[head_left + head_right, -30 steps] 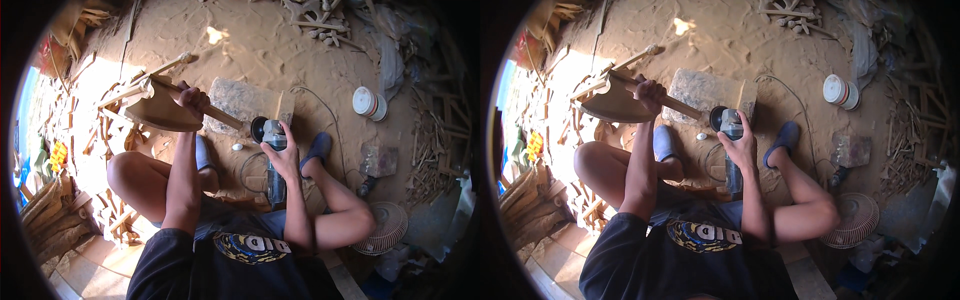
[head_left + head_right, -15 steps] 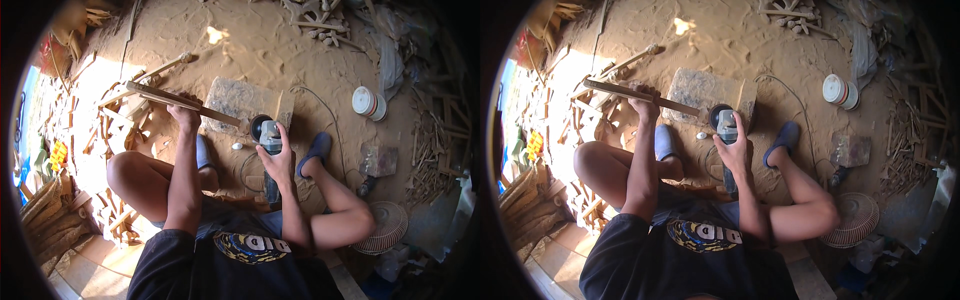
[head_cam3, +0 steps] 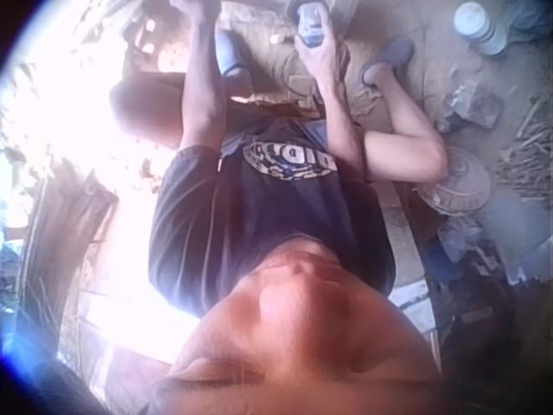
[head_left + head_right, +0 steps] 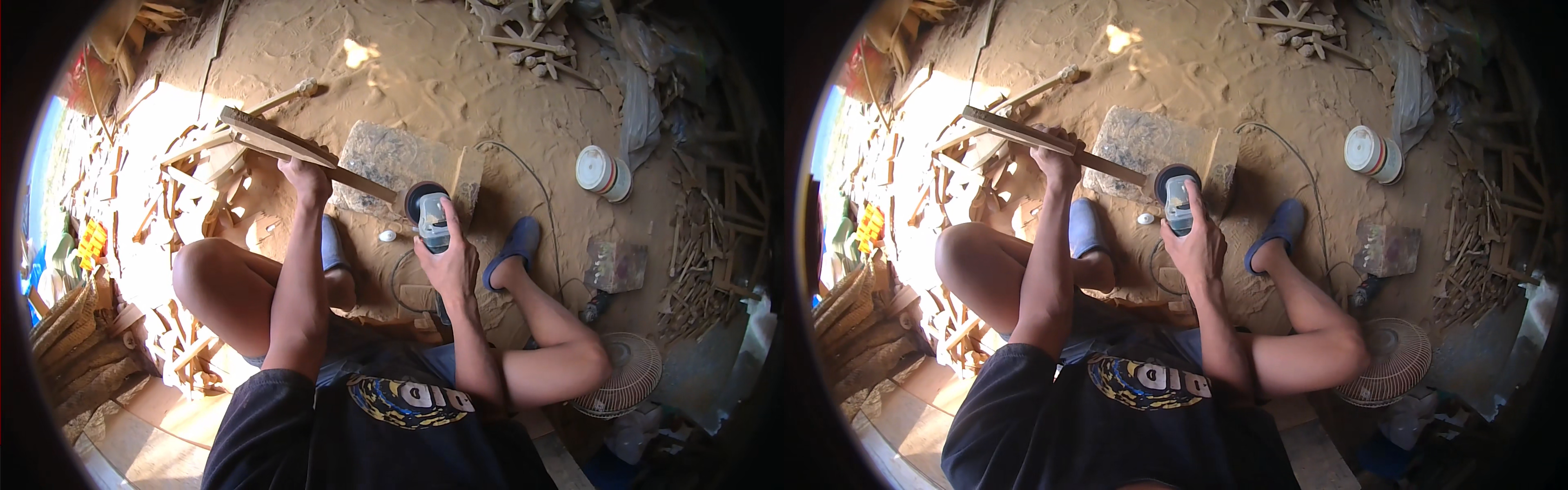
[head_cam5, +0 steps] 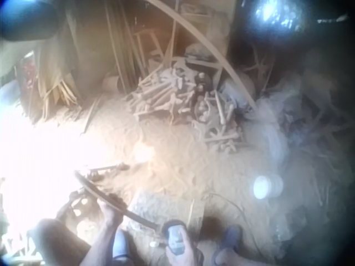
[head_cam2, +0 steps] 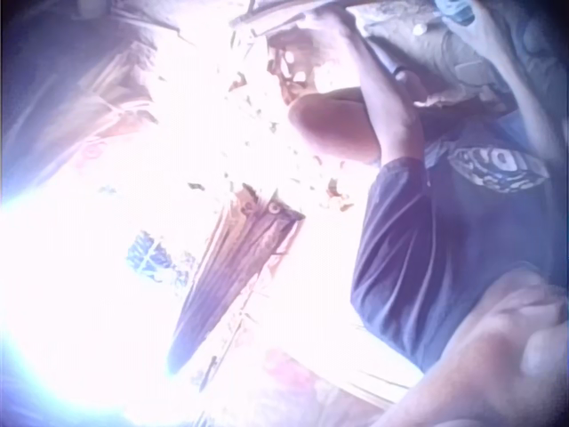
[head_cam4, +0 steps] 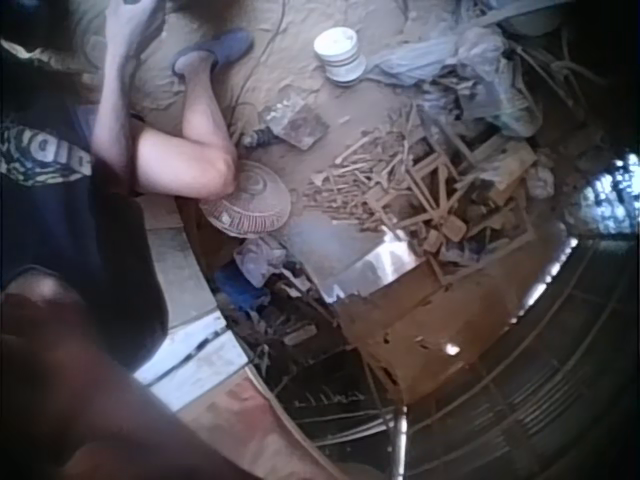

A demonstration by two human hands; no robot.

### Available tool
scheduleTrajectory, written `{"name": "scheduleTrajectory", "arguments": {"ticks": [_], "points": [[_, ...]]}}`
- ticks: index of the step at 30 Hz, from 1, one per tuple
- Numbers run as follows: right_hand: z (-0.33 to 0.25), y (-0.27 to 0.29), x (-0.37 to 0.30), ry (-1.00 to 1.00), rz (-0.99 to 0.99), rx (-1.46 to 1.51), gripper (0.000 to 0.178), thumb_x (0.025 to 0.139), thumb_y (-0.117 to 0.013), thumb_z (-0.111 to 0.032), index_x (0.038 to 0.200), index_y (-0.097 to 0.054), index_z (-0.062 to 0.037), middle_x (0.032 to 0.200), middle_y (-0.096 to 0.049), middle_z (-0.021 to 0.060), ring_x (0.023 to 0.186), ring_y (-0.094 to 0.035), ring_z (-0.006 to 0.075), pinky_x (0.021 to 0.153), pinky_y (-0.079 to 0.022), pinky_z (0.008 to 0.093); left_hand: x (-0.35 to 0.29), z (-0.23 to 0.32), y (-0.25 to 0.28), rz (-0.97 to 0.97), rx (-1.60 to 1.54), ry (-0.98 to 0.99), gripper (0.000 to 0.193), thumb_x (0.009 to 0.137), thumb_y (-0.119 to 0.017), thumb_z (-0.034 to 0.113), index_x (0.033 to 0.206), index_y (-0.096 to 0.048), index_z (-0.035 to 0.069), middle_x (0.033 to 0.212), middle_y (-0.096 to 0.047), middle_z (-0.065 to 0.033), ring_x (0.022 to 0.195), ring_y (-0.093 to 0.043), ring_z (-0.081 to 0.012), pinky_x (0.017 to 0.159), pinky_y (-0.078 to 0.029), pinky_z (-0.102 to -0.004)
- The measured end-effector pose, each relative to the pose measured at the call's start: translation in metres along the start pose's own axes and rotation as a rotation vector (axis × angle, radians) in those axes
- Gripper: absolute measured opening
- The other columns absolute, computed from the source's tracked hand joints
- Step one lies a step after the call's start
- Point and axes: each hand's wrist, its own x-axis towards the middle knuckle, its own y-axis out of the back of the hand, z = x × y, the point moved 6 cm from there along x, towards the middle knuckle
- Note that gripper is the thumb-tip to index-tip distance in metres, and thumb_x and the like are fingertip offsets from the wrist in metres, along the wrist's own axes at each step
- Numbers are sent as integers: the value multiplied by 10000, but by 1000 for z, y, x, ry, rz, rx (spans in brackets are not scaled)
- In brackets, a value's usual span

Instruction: The person sands the surface of a wooden axe handle and a decorative wooden object using a power sander. They apply glue to a joint on the decorative object and continue sanding different sections by hand and with the tool.

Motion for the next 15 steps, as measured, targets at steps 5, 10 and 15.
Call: {"name": "scheduleTrajectory", "arguments": {"ticks": [5,10,15], "points": [[4,-2,3,-46,-12,-55,834,831,-805,-232,1580,-442,-198,1275,-713,245,1048,-719,462,864,-588,521,12,-4,20,87,19,-32,180,967,-590,190,855,-462,131,654,-434,-22,490,-435,-168,451,-371,-335],[10,8,5,-108,32,296,815,813,-819,-76,1545,-462,-41,1358,-673,219,1178,-701,254,1010,-547,378,11,-13,51,359,-83,128,194,990,-570,264,939,-487,96,718,-417,-29,544,-432,-166,487,-386,-329],[14,6,10,-95,42,430,798,812,-825,-80,1531,-479,-51,1328,-680,192,1176,-686,231,1018,-537,363,22,-28,61,278,-140,150,184,989,-545,245,911,-433,121,679,-357,-12,503,-348,-140,463,-333,-322]]}}
